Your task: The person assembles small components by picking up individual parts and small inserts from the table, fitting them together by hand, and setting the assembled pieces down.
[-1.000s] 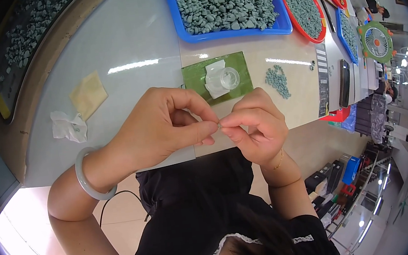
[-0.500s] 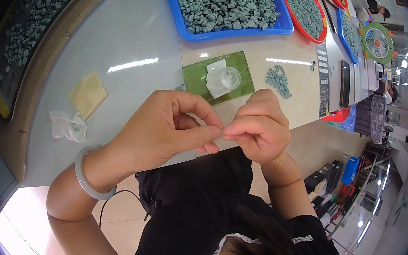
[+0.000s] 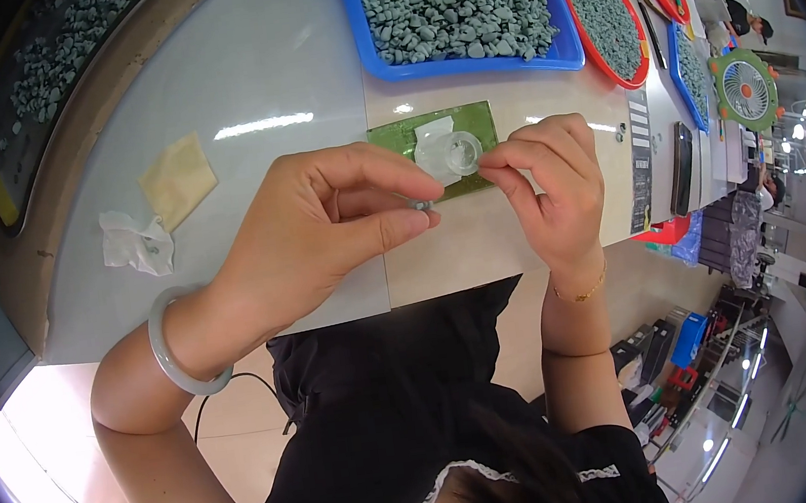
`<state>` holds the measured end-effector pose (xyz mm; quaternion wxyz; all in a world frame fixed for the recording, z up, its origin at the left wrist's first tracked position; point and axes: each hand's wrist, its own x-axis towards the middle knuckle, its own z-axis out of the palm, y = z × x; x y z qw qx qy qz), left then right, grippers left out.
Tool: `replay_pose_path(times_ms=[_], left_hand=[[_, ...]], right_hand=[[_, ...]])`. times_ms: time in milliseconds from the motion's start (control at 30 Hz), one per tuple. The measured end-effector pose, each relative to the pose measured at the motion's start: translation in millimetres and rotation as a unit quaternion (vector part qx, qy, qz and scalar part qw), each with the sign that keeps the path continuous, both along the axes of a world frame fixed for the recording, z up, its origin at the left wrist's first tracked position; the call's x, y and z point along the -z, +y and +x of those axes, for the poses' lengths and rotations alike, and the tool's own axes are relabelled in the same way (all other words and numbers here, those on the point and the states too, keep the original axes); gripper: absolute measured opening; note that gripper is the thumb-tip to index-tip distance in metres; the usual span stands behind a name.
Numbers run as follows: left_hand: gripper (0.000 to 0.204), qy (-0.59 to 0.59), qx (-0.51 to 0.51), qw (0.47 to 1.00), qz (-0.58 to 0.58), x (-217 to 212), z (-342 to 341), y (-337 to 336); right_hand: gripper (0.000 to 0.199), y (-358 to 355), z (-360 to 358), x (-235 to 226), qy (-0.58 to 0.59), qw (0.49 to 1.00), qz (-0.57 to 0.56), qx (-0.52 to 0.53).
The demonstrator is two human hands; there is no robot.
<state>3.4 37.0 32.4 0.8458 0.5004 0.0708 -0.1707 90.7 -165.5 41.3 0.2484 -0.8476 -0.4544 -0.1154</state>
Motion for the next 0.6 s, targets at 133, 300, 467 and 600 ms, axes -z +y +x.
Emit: replay_pose_path(times_ms=[133, 300, 467, 600], left_hand=[[0.018, -0.021, -0.002, 1.000, -0.017, 2.5, -1.5, 0.9], [0.025, 0.025, 0.003, 1.000, -0.018, -1.1, -1.4, 2.6], [0.025, 0.023, 0.001, 0.999, -0.034, 3.0, -1.8, 2.2], [0.024, 0.022, 0.008, 0.999, -0.035, 2.7, -0.9, 1.0]], right_hand=[[0.016, 3.1, -0.9, -2.1, -0.015, 1.000, -0.011, -0.001], [0.015, 3.1, -5.5, -4.3, 0.027, 1.000, 0.016, 0.000], [0.019, 13.2, -25.8, -6.3, 0.087, 0.991, 0.094, -0.030], [0.020, 19.7, -31.6, -1.6, 0.080, 0.986, 0.143, -0.036]])
